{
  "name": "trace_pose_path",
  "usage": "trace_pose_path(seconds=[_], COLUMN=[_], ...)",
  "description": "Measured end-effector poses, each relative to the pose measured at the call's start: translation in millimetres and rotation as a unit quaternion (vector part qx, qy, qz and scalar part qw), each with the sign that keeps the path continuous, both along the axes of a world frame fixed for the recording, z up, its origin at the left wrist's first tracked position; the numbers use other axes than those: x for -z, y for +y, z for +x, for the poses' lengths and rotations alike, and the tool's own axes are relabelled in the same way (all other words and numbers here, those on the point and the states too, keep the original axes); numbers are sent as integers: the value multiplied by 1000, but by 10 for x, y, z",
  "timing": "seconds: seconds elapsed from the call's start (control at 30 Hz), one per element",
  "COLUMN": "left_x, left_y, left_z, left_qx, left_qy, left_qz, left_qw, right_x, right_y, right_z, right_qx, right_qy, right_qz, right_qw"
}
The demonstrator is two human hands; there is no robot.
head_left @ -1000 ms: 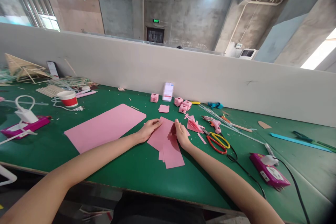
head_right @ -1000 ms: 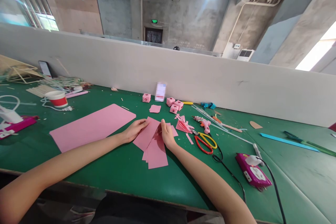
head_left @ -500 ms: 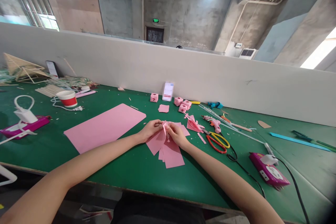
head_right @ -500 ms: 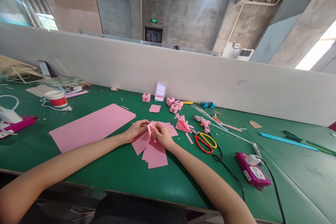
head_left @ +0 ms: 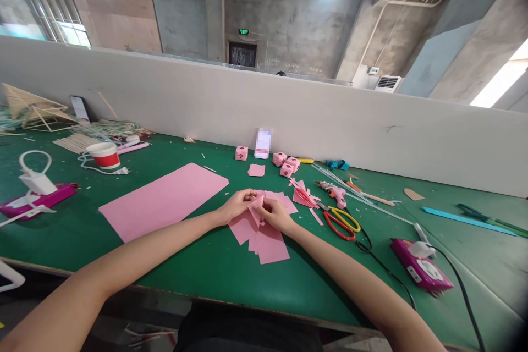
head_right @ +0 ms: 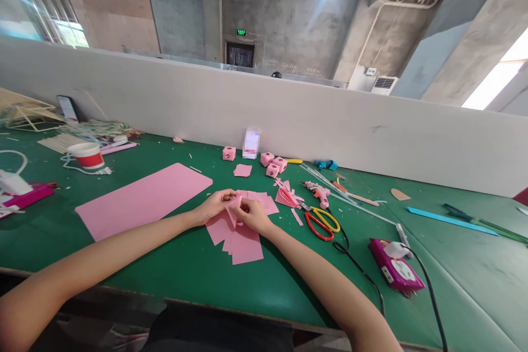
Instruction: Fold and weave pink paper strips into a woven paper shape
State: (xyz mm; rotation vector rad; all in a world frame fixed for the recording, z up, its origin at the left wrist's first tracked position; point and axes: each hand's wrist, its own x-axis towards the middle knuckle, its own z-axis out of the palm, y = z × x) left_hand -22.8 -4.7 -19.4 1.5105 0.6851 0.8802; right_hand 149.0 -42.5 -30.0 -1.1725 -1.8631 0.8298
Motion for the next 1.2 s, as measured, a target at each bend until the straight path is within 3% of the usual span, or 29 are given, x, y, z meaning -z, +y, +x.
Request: trace_pose_path(seconds=[0.13,0.3,0.5,0.93,1.2], left_x=[-35,-47,-45,-72,-21], left_y=[-21,-5,21,-2,34], left_z=[-19,-53,-63,-58,-47], left_qx=[-30,9,7,-8,-21], left_qy=[-1,-46,-75,-54,-57], left_qz=[-19,-70,-132,-135,-118], left_qw=[999,996,988,989,991], right_x=[-13,7,-6,-5,-12], right_y=[11,51,56,63,67], right_z=[6,21,24,70,49], right_qx=[20,20,-6,-36,-23], right_qy=[28,86,120,162,137], right_qz=[-2,-26,-46,-95,-80], right_qw=[999,996,992,981,987])
